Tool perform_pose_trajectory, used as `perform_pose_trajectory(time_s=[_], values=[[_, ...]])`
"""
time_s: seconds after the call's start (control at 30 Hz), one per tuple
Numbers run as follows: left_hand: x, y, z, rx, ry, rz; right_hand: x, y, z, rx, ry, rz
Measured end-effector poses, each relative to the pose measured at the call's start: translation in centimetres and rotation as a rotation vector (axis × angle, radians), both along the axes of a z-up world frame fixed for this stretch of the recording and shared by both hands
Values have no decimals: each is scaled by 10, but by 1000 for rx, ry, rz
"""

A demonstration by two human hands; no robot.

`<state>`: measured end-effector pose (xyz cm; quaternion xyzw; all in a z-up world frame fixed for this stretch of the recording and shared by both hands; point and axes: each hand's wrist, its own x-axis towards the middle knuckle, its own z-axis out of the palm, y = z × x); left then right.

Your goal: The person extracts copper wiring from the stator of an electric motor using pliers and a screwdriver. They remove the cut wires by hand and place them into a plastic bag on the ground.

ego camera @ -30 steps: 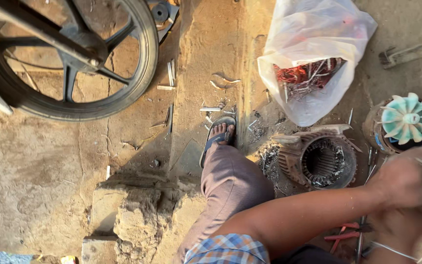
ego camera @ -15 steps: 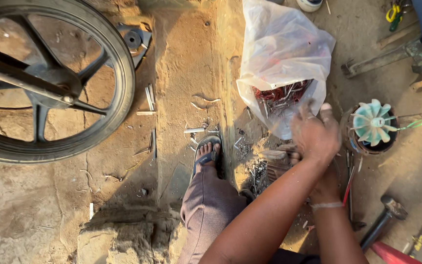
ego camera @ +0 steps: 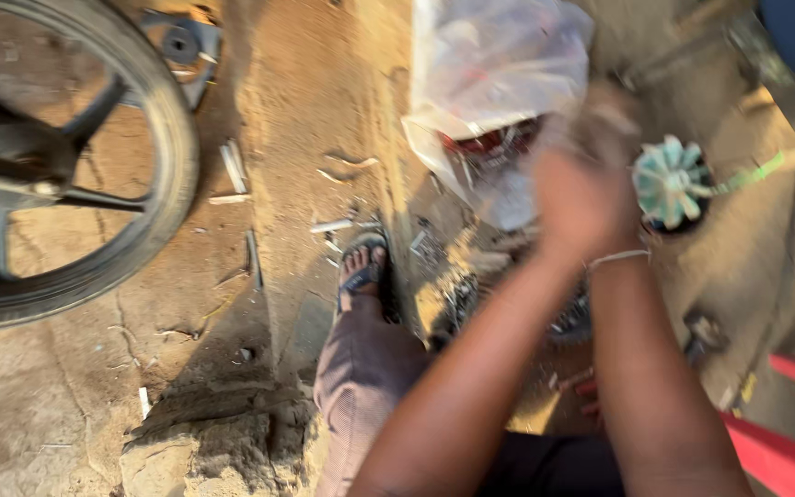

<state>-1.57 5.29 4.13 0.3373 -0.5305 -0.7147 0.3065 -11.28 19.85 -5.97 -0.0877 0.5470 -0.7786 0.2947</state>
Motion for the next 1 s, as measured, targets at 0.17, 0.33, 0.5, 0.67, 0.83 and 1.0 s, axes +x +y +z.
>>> perform_pose_trajectory(time_s=[0.17,0.33,0.5,0.67,0.83,1.0], values=[[-4,-85,-37,672,442,301,30,104,64,473,130,-387],[9,-97,-29,820,482,297,77,188,71,705,197,-611],[7,-97,-36,749,536,306,133,179,52,1389,684,-227],[4,-91,-41,690,545,285,152,105,9,1375,1019,373],[1,-83,-35,709,462,221,115,98,-49,1788,1211,1081],[-4,-79,-32,740,519,200,76,124,-120,1893,1241,1532]])
